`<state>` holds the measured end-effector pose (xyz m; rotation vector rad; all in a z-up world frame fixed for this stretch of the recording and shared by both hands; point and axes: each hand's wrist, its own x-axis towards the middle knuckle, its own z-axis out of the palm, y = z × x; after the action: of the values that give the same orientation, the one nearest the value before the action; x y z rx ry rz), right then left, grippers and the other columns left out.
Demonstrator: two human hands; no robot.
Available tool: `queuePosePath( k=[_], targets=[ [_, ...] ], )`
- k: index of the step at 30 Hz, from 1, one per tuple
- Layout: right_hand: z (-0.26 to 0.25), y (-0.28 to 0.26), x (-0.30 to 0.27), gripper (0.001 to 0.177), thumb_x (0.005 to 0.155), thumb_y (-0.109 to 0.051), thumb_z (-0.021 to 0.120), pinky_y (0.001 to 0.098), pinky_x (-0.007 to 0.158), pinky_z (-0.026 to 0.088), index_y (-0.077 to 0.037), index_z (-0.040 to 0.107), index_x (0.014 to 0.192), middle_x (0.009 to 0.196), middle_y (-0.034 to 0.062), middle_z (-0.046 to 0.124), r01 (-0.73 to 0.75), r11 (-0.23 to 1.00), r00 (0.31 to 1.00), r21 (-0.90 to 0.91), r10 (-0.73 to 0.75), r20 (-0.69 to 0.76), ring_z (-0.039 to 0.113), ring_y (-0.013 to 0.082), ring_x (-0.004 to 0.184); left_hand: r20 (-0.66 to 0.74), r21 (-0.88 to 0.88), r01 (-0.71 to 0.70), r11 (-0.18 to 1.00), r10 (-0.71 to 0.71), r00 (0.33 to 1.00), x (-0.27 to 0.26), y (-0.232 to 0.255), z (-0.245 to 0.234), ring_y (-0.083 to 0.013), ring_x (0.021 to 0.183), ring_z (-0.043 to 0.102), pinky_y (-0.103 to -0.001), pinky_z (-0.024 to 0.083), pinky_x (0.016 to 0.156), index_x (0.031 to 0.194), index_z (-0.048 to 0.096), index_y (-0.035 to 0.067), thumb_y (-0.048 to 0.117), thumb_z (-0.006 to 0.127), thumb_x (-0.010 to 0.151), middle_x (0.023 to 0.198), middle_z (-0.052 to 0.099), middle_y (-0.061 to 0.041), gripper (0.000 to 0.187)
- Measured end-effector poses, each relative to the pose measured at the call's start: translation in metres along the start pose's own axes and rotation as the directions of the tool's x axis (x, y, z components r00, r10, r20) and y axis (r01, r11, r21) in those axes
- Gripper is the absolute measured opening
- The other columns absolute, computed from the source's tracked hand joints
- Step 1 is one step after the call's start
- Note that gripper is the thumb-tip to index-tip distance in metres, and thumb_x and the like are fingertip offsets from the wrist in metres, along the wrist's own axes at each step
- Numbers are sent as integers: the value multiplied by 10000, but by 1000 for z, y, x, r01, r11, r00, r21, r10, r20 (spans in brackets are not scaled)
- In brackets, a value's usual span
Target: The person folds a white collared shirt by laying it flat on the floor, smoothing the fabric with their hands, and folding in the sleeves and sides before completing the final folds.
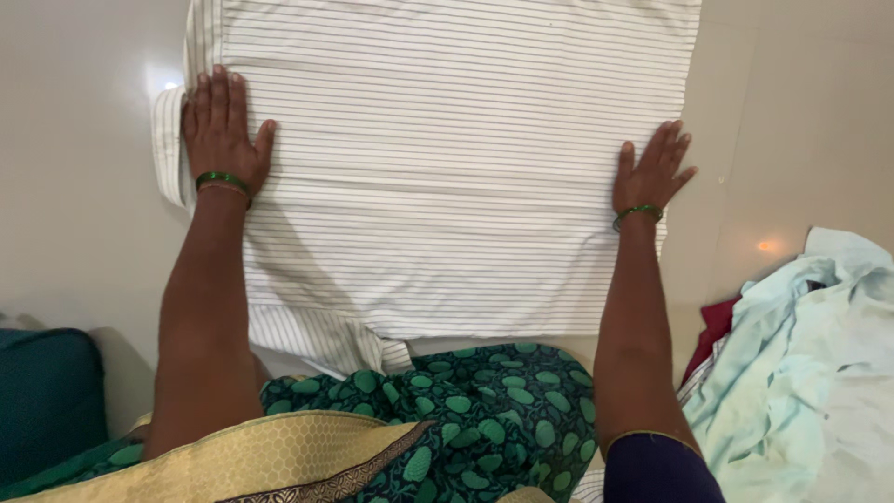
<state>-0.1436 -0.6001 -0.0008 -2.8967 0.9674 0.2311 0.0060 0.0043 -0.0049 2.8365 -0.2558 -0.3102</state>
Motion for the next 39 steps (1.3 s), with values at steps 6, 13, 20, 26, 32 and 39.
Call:
queuePosePath(
  k=[6,13,20,26,32,39],
  targets=[
    [34,-12,-9,784,1130,-536,352,669,1239,-7,-34,80,1668,1759,122,50,-115,992,988,58,120,-93,-11,292,1612,6,133,7,991,-8,1000,1,19,4,-286,1589,48,-522,37,1263,1654,153,99,521,311,1076,1733,88,-100,733],
    [58,-162,-139,933,961,-565,584,604,1243,10,-76,141,1620,1703,130,120,569,817,796,94,-576,184,71,274,1577,16,-86,-200,976,202,979,-64,96,44,-296,1615,46,-518,55,1294,1678,168,99,494,356,1096,1757,87,-108,729],
    [32,-96,-135,876,1001,-528,544,590,1254,75,-46,176,1634,1732,126,131,534,845,840,-15,-529,124,98,283,1599,54,-43,-36,998,38,998,-91,36,29,-310,1610,49,-512,45,1288,1665,195,88,501,372,1055,1750,98,-125,759],
    [28,1,-112,821,1035,-488,501,600,1257,60,-24,195,1638,1734,142,142,294,956,956,-8,-294,1,96,299,1600,-5,-98,16,995,-16,1000,-99,20,18,-288,1614,41,-499,-4,1289,1671,183,92,545,348,1062,1754,92,-107,776],
    [19,41,-117,803,1076,-516,412,627,1256,25,-33,159,1665,1749,139,125,147,988,989,54,-146,-39,70,293,1619,9,-73,15,997,-14,1000,-100,20,18,-280,1622,32,-500,-5,1291,1682,165,93,556,324,1068,1761,78,-107,786],
    [12,51,-121,790,1091,-561,347,630,1260,2,-52,152,1663,1751,111,99,-25,996,998,80,30,-54,56,282,1619,11,-82,13,997,-12,1000,-100,22,15,-271,1616,25,-488,-10,1294,1676,161,97,588,275,1061,1756,78,-97,796]
  ],
)
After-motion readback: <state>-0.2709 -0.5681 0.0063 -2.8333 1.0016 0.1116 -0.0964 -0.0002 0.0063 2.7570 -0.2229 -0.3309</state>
